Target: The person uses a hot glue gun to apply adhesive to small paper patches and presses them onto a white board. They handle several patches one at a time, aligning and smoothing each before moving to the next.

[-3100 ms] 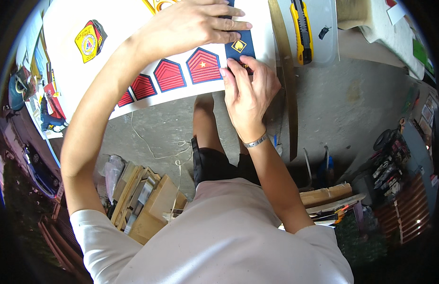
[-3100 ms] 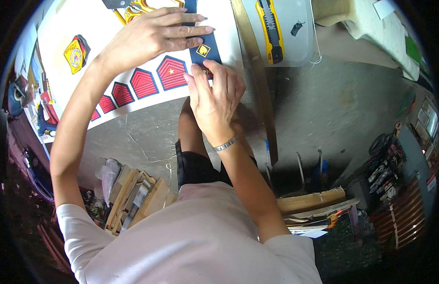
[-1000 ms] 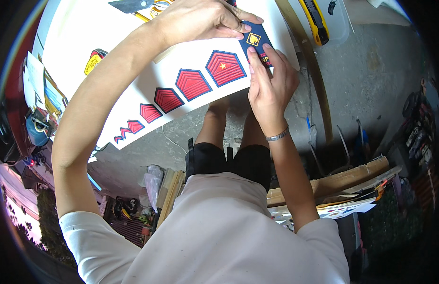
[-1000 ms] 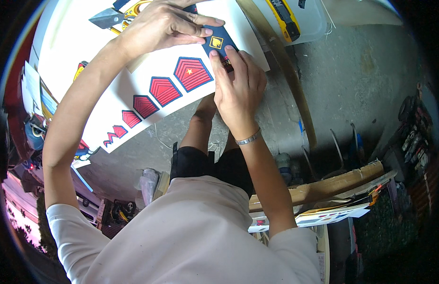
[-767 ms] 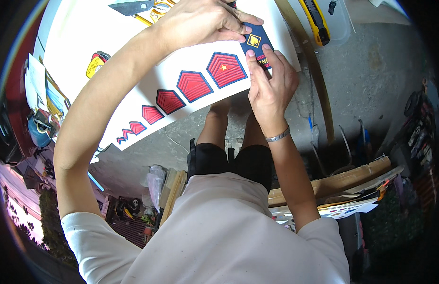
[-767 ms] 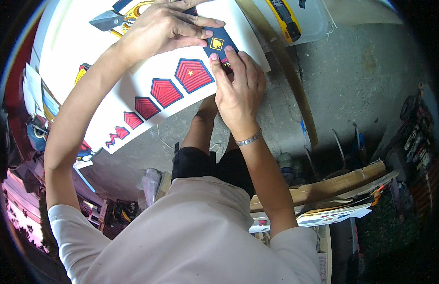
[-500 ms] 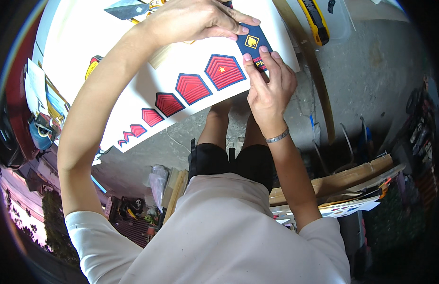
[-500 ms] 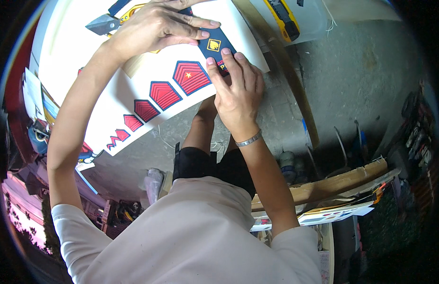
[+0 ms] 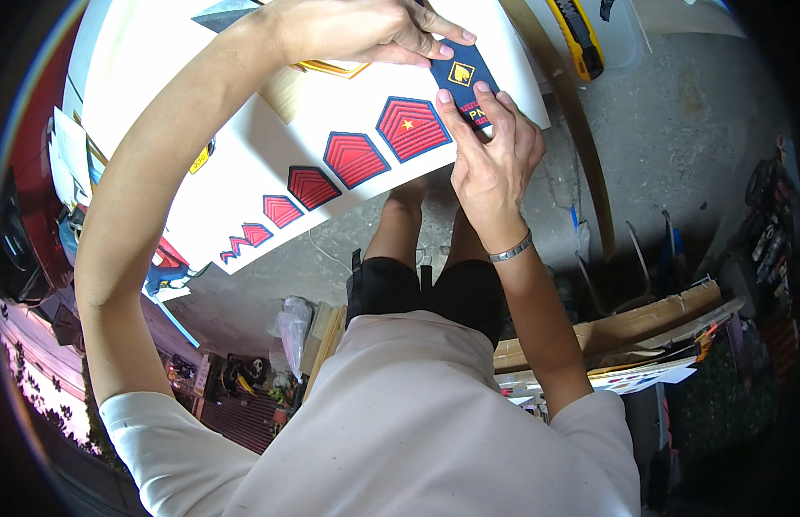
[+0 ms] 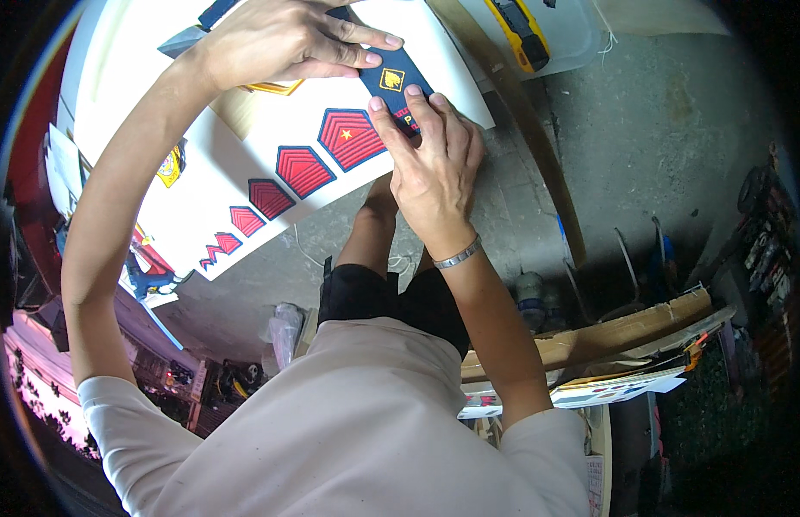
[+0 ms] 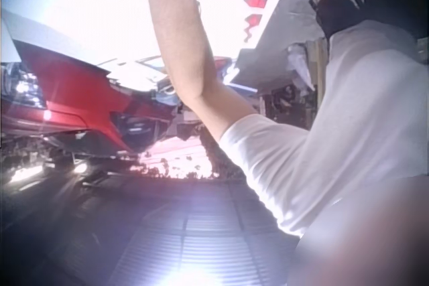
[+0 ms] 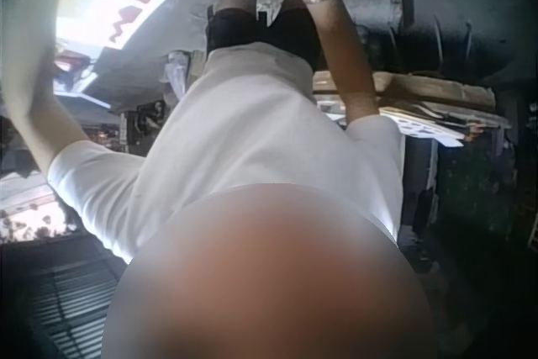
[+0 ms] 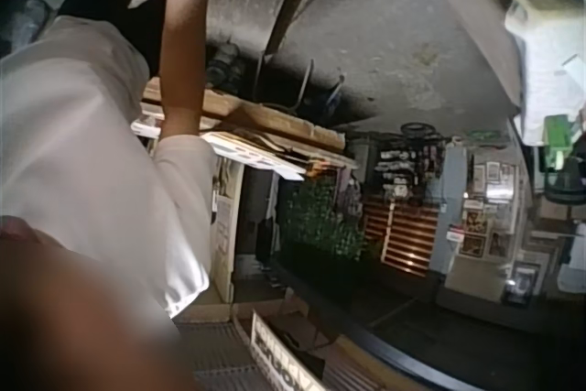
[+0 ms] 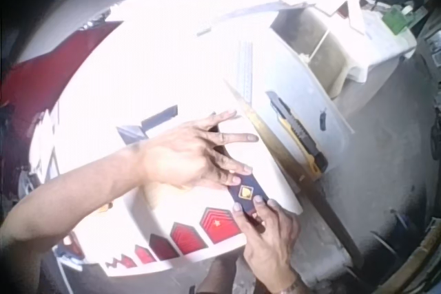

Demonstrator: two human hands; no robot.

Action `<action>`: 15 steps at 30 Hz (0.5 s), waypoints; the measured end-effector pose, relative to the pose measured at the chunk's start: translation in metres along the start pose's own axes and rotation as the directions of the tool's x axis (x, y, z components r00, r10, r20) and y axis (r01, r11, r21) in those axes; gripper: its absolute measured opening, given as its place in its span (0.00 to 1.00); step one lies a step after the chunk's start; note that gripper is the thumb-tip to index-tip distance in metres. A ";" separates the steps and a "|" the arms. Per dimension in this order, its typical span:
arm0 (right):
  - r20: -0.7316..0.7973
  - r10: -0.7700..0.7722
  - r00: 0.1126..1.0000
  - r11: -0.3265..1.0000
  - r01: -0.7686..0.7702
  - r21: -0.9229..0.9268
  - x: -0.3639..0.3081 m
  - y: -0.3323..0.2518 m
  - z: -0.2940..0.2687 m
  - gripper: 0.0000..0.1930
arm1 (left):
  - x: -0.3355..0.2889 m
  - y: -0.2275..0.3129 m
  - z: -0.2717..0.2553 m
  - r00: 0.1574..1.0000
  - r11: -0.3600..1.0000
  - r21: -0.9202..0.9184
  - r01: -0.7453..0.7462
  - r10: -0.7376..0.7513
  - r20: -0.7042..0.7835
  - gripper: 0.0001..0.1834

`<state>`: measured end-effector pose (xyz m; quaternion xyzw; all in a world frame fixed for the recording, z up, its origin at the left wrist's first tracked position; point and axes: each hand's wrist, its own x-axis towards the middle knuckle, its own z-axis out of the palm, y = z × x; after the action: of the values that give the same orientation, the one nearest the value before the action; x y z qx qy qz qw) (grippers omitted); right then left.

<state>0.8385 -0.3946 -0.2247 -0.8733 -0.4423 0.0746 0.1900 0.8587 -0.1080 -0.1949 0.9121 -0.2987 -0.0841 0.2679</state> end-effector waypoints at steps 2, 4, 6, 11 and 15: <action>-0.004 -0.005 1.000 1.000 0.005 0.009 0.000 0.001 0.001 0.25 | 0.000 0.003 0.000 1.000 1.000 0.027 0.009 -0.009 0.005 0.13; -0.011 -0.007 1.000 1.000 0.007 0.000 -0.001 0.001 0.002 0.25 | -0.003 0.010 0.005 0.996 0.996 0.027 0.087 -0.087 -0.018 0.14; -0.017 -0.007 1.000 1.000 0.007 -0.002 -0.002 0.000 0.002 0.25 | -0.006 0.016 0.011 0.989 0.990 0.016 0.142 -0.141 -0.040 0.14; -0.037 -0.016 0.999 1.000 0.016 -0.005 -0.002 0.001 0.005 0.24 | -0.007 0.005 0.018 0.987 0.987 -0.066 0.147 -0.150 -0.048 0.15; -0.041 -0.018 0.999 1.000 0.017 -0.017 -0.003 0.001 0.006 0.24 | -0.006 -0.007 0.016 0.996 0.996 -0.055 0.072 -0.075 -0.042 0.18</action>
<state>0.8360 -0.3960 -0.2305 -0.8722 -0.4467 0.0513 0.1927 0.8521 -0.1069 -0.2123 0.9166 -0.2567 -0.0815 0.2954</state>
